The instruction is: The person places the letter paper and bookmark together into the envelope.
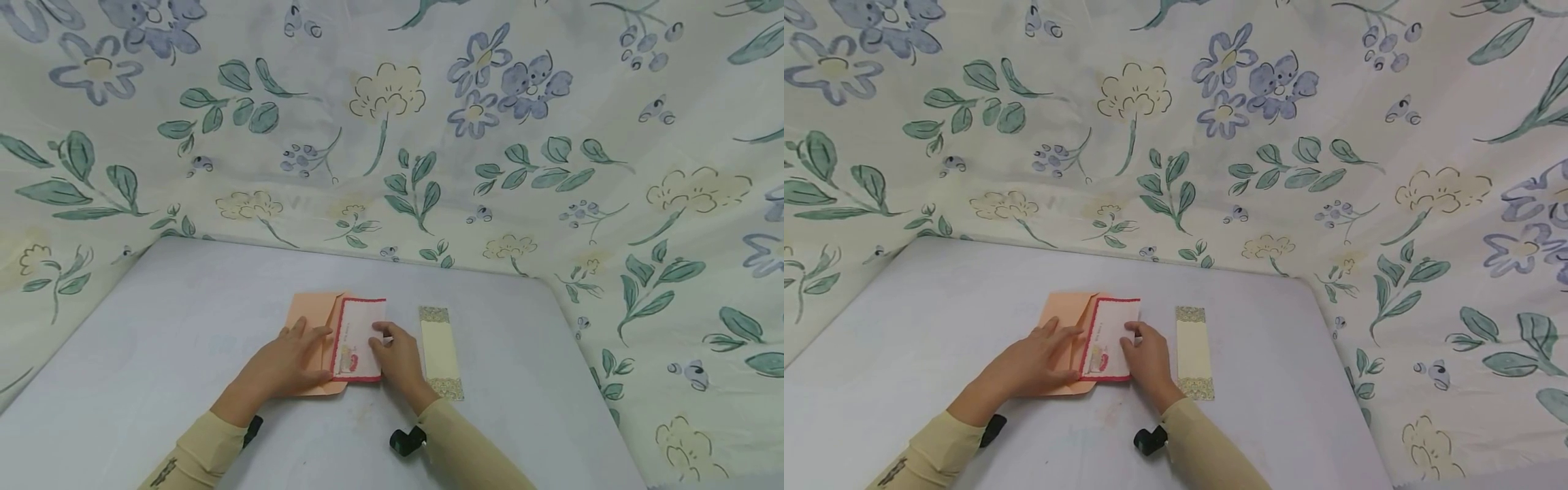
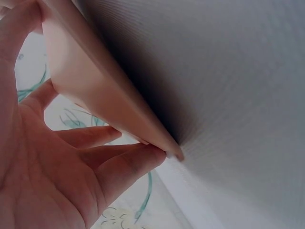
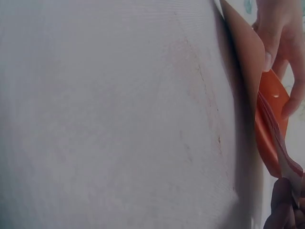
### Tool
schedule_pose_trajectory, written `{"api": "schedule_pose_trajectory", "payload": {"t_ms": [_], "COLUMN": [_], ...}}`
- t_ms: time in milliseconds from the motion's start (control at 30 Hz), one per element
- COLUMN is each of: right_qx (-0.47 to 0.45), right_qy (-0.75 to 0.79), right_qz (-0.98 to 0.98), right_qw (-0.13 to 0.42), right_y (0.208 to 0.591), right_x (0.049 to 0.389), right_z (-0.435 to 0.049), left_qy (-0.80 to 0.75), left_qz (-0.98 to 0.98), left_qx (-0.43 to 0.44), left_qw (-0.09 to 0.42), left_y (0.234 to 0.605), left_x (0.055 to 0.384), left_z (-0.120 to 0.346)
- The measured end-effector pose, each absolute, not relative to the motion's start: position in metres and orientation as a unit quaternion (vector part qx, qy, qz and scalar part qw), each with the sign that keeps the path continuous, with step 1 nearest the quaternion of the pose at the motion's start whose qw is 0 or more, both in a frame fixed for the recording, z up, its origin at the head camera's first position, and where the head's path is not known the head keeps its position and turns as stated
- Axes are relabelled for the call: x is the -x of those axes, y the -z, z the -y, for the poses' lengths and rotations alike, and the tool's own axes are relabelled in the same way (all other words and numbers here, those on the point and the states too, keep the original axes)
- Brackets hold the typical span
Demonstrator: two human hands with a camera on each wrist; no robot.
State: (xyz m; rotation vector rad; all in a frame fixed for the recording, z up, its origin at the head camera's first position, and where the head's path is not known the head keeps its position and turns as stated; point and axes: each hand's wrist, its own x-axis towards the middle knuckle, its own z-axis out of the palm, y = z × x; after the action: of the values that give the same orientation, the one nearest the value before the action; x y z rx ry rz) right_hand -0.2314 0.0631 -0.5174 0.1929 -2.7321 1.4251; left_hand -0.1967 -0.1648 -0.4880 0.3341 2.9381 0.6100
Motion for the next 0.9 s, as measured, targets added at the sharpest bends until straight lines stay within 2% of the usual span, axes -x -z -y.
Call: {"api": "schedule_pose_trajectory", "payload": {"t_ms": [433, 900], "right_qx": [-0.070, -0.087], "right_qy": [-0.474, -0.479], "right_qz": [0.878, 0.873], "right_qw": [-0.013, 0.027], "right_y": [0.5141, 0.5164], "right_x": [0.2260, 0.2264], "right_z": [-0.0577, -0.0635], "left_qy": [-0.185, -0.184], "left_qz": [-0.973, -0.975], "left_qx": [-0.133, -0.121], "left_qw": [0.026, 0.042], "left_y": [0.4891, 0.4893], "left_x": [0.1966, 0.1956], "left_z": [0.1621, 0.1621]}}
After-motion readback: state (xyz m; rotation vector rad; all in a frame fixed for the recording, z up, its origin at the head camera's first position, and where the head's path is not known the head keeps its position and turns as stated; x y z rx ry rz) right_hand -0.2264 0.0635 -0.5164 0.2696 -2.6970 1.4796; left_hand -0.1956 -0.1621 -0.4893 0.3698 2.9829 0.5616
